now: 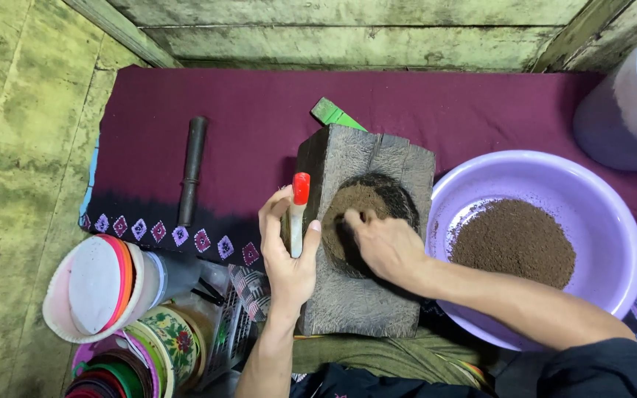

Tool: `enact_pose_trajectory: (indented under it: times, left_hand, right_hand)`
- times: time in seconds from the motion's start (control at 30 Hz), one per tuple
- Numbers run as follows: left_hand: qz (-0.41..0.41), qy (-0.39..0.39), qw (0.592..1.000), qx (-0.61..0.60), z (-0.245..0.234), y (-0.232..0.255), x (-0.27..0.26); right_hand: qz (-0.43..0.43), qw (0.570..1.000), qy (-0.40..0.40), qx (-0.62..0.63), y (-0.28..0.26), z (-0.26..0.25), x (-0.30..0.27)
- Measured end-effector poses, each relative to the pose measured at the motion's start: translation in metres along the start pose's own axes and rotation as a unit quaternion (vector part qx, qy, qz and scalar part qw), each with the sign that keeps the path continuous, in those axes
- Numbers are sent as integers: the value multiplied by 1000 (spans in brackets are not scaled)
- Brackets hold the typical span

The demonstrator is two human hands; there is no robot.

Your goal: Moving ground powder from a stone mortar into a plastic bowl using a spoon, hands, and a brush.

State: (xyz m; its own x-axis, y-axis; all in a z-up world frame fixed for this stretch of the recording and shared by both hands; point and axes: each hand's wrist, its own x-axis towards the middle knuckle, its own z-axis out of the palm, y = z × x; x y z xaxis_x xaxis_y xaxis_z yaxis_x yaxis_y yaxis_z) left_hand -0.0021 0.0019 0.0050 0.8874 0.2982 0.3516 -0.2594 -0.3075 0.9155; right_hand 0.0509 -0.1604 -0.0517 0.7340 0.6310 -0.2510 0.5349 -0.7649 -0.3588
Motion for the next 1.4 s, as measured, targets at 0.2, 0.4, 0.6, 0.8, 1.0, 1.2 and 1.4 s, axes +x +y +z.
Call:
enact_pose_trajectory:
  times: [0.2, 0.4, 0.6, 0.8, 1.0, 1.2, 1.4]
  left_hand:
    - [-2, 0, 1000, 15, 0, 3, 3]
    - [-5, -7, 1000, 14, 0, -1, 2]
    - [18, -11, 997, 79, -5, 1, 1]
    - [31, -10, 995, 92, -6, -2, 2]
    - [21, -13, 997, 76, -8, -3, 1]
    - [23, -16, 996, 80, -10, -9, 6]
    - [12, -17, 998, 63, -8, -11, 4]
  right_hand:
    - [87, 994, 58, 45, 23, 10, 29]
    - [67, 997, 41, 10, -19, -4, 10]
    - [19, 999, -18, -29, -17, -9, -11]
    - [79, 993, 60, -59, 4, -14, 18]
    - [90, 993, 28, -65, 0, -17, 25]
    - [83, 994, 24, -64, -16, -3, 31]
    - [11, 990, 24, -141, -24, 15, 19]
